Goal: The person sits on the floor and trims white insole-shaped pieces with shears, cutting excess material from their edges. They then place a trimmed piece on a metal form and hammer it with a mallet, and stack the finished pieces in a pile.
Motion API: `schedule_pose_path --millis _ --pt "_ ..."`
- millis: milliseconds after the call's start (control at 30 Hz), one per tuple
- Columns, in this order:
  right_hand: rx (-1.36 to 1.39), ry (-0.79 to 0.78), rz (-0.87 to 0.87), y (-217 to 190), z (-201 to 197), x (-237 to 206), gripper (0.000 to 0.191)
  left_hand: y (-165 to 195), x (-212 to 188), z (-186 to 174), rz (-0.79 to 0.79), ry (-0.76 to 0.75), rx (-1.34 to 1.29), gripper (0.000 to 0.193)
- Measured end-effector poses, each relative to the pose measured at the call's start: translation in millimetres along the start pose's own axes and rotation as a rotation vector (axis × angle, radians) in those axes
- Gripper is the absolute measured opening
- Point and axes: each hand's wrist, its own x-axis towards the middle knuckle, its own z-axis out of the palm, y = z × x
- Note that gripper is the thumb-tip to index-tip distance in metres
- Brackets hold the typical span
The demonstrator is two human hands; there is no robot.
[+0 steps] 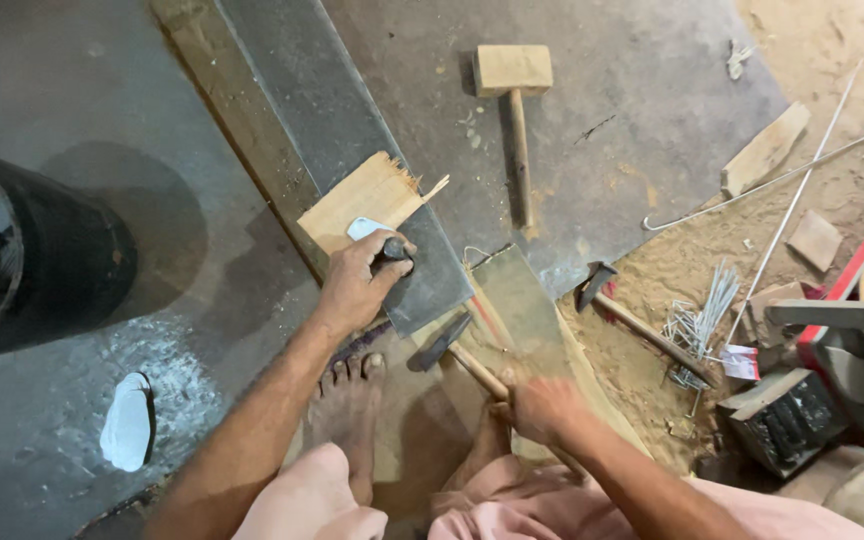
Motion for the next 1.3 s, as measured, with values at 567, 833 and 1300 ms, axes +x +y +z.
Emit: schedule_pose_path --millis 567,833,1300 --pt "0.616 1.035 -0.251 -32 -58 -144 0.031 1 -17 -5 0.098 0.005 0.025 0.024" --pt "0.404 0.743 -0.1 -55 -115 -136 0.03 -2 -14 -7 0.104 0.062 0.062 0.022" --pt "0.581 0.668 0.02 -42 -93 -112 0.024 -5 -10 -8 0.02 0.038 -0.092 0.023"
